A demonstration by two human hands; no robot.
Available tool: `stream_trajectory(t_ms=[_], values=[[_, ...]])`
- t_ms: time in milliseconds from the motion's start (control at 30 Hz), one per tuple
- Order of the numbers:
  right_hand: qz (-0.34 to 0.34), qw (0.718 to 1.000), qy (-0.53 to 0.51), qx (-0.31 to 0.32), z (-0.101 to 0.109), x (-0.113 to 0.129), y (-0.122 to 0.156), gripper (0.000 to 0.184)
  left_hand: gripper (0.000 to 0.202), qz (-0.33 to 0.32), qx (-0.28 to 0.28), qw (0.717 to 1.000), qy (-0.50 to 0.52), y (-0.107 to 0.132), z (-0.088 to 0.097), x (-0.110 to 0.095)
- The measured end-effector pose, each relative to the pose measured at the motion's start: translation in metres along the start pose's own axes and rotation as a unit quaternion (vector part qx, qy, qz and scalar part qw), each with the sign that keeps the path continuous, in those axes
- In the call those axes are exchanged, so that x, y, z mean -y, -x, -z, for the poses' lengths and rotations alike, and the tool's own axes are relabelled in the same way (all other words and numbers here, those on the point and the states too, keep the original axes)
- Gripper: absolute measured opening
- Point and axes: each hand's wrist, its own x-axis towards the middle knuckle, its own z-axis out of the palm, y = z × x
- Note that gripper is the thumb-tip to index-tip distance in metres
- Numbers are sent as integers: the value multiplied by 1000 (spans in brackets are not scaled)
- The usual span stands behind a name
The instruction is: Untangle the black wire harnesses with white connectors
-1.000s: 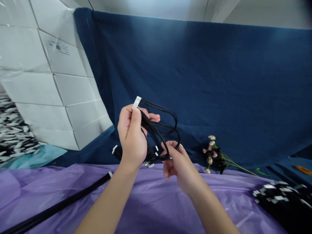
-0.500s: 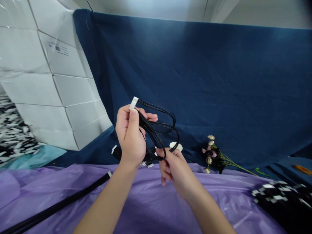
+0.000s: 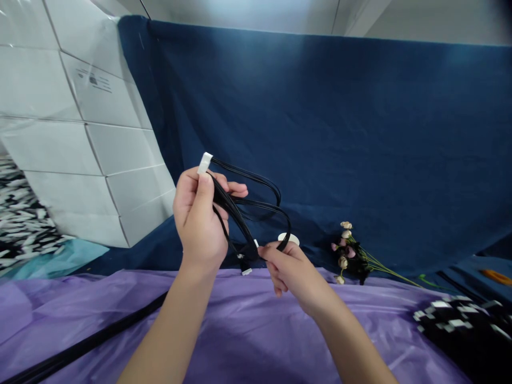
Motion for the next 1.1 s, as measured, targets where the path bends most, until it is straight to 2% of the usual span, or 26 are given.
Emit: stream_trajectory(t_ms=[233,467,533,633,700,767,800,867,900,933,1000,1067,1100], values=[[19,999,34,-17,8,-4,-1,38,16,4,10,1000,18,1,0,1],[28,998,-54,1,5,11,6,48,17,28,22,999,6,0,-1,2],[37,995,-87,-17,0,13,7,48,17,32,22,999,9,0,-1,3],[72,989,-104,-80,-3,10,4,48,16,34,23,999,21,2,-2,3],[107,983,-56,-140,1,9,3,47,15,34,18,999,30,1,-1,2],[144,966,89,-194,11,10,6,45,15,32,11,999,36,0,1,0],[157,943,200,-214,19,12,10,43,15,32,7,999,36,-2,2,0],[125,854,451,-227,37,19,22,34,16,36,4,999,33,-4,4,-1],[83,816,530,-218,45,22,30,33,16,43,5,999,31,-6,5,0],[50,803,566,-181,51,27,38,30,16,49,6,998,31,-6,6,1],[55,815,559,-142,57,37,53,16,16,60,12,998,34,-7,6,4],[142,847,483,-171,52,48,67,8,16,69,16,997,37,-6,5,6],[203,855,431,-203,46,52,74,10,17,77,16,996,37,-6,4,8]])
